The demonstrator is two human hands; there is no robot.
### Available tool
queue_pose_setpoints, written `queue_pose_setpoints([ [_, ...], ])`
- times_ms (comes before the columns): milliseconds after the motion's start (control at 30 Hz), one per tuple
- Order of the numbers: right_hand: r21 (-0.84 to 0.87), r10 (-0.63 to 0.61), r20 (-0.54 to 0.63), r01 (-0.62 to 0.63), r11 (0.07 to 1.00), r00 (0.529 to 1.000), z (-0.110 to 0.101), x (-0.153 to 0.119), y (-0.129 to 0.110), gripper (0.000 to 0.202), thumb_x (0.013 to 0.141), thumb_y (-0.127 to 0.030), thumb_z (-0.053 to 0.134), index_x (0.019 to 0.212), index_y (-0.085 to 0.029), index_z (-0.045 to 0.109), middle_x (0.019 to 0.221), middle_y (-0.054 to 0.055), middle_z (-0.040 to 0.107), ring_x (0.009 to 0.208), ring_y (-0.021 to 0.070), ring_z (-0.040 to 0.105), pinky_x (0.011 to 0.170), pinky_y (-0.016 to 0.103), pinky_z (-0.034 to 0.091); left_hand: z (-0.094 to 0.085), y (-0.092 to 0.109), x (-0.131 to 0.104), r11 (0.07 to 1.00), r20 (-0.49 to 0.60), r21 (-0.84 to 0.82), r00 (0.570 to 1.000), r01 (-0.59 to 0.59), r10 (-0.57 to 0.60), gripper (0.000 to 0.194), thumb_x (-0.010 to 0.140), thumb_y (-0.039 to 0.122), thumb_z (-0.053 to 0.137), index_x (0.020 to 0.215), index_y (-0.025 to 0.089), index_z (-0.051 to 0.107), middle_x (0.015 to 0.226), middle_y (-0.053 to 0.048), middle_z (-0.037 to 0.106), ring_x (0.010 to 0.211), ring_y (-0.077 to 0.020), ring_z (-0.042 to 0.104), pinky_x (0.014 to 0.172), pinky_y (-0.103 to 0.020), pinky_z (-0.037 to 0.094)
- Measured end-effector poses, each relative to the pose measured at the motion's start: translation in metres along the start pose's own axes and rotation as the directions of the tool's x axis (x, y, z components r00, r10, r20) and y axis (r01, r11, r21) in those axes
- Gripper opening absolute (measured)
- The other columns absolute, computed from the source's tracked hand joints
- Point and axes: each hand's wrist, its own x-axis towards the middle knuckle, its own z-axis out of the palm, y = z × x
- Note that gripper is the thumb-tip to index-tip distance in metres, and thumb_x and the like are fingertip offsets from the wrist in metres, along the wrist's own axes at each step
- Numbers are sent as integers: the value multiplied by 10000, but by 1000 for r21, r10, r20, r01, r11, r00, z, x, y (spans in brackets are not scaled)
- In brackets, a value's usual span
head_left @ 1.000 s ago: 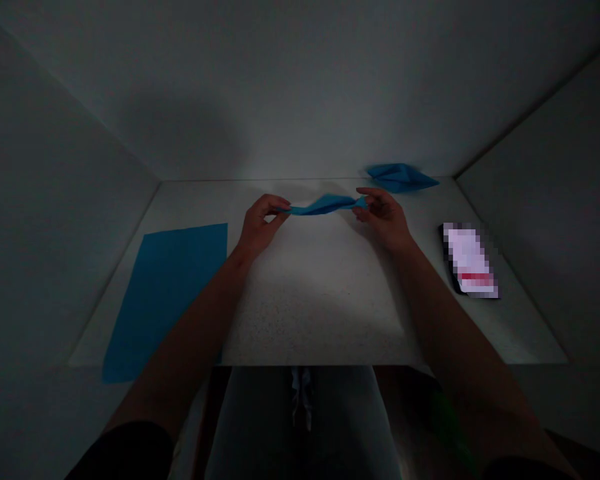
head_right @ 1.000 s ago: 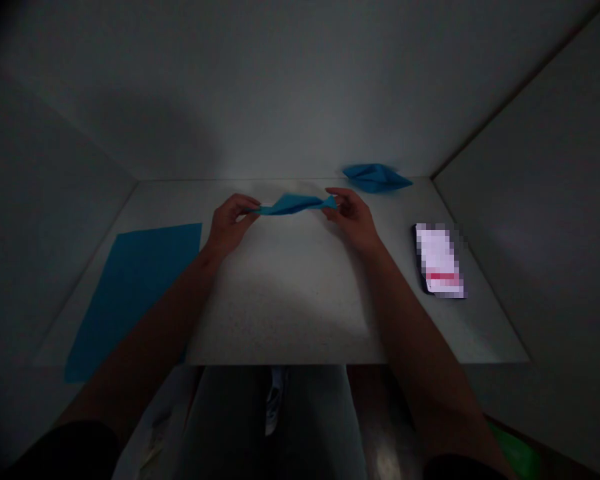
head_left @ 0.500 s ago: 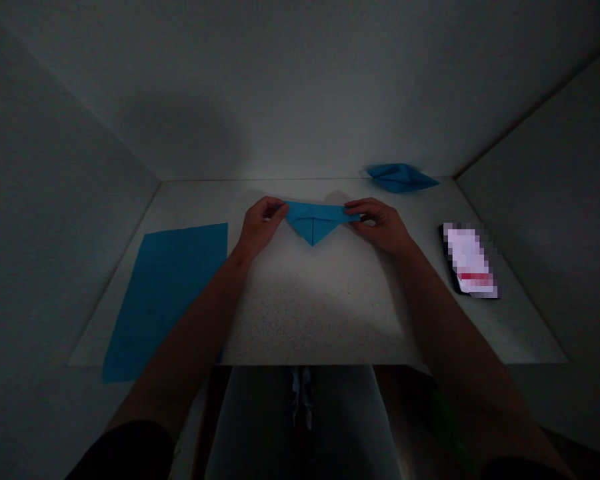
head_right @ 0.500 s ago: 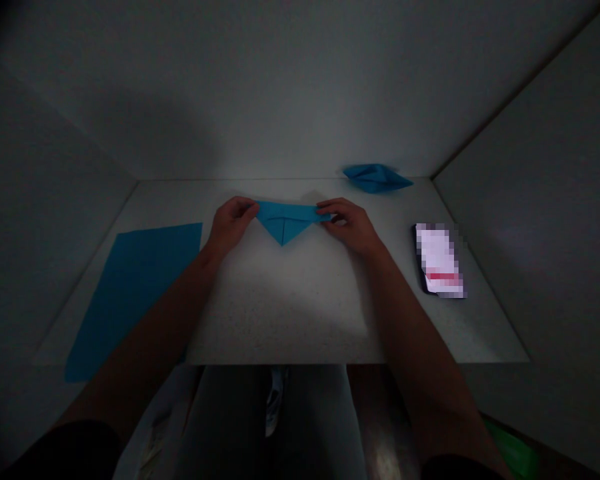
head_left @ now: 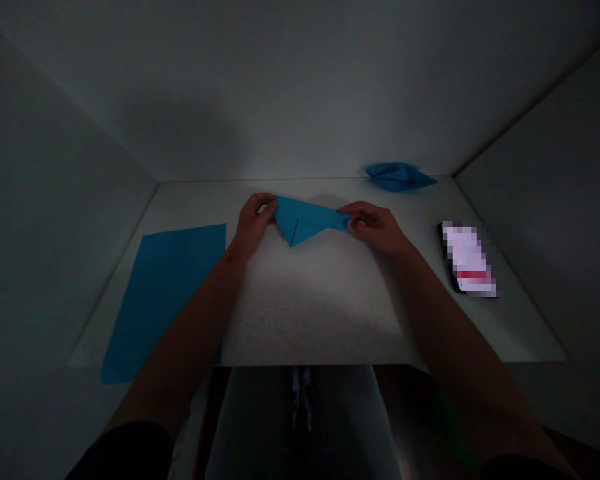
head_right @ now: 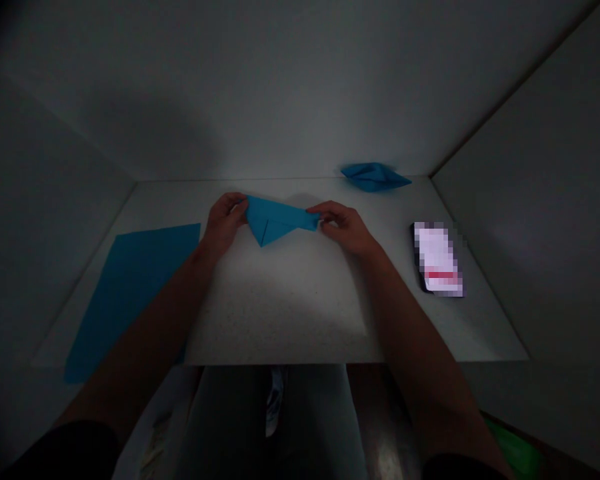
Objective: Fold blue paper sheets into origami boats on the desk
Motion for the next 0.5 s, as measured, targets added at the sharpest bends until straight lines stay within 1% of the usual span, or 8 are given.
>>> queue_pose_setpoints([
  [100, 78, 58, 39, -61, 995, 998, 4, 1, -1, 297, 924, -441, 822, 1167, -272, 852, 1058, 48, 812, 911, 191, 722, 828, 338, 588, -1, 0, 0, 1000, 0, 25, 1000, -17, 17, 449, 835, 578, 883, 1044, 248, 662, 1048, -40, 719, 798, -145, 681, 638, -244, 609],
  [200, 86, 81, 112, -90, 992, 990, 7, 1, -2, 257, 932, -421, 804, 1124, -260, 861, 1032, 46, 815, 890, 181, 708, 825, 335, 578, -1, 0, 0, 999, -7, 42, 999, -32, 32, 451, 833, 582, 888, 1039, 243, 672, 1043, -40, 719, 766, -137, 662, 626, -243, 600],
  [267, 61, 86, 160, -97, 993, 983, 6, 0, -3, 259, 950, -385, 765, 1151, -255, 863, 1011, 40, 811, 873, 178, 697, 832, 342, 569, -2, -1, 0, 998, -37, 55, 999, -35, 37, 436, 835, 572, 888, 1029, 240, 682, 1047, -42, 721, 748, -131, 651, 619, -241, 593],
  [333, 24, 77, 187, -82, 996, 979, 5, -1, -4, 308, 955, -354, 733, 1223, -262, 855, 1024, 33, 808, 868, 180, 687, 845, 353, 562, -3, -2, 1, 996, -71, 79, 997, -35, 40, 404, 848, 547, 880, 1026, 237, 691, 1060, -45, 723, 744, -129, 650, 619, -240, 589],
  [433, -59, 43, 194, -32, 998, 980, 7, -2, -8, 404, 926, -343, 750, 1319, -294, 827, 1109, 30, 810, 911, 199, 687, 872, 369, 560, -5, -4, 2, 994, -114, 109, 992, -33, 46, 349, 876, 504, 859, 1040, 238, 704, 1076, -48, 721, 748, -130, 654, 619, -242, 582],
  [500, -111, 28, 186, -8, 994, 982, 10, -1, -10, 426, 905, -355, 783, 1326, -309, 823, 1162, 31, 810, 956, 213, 694, 903, 377, 561, -7, -5, 3, 993, -134, 115, 990, -28, 43, 325, 880, 484, 853, 1043, 240, 714, 1065, -48, 721, 747, -131, 652, 613, -236, 571],
])
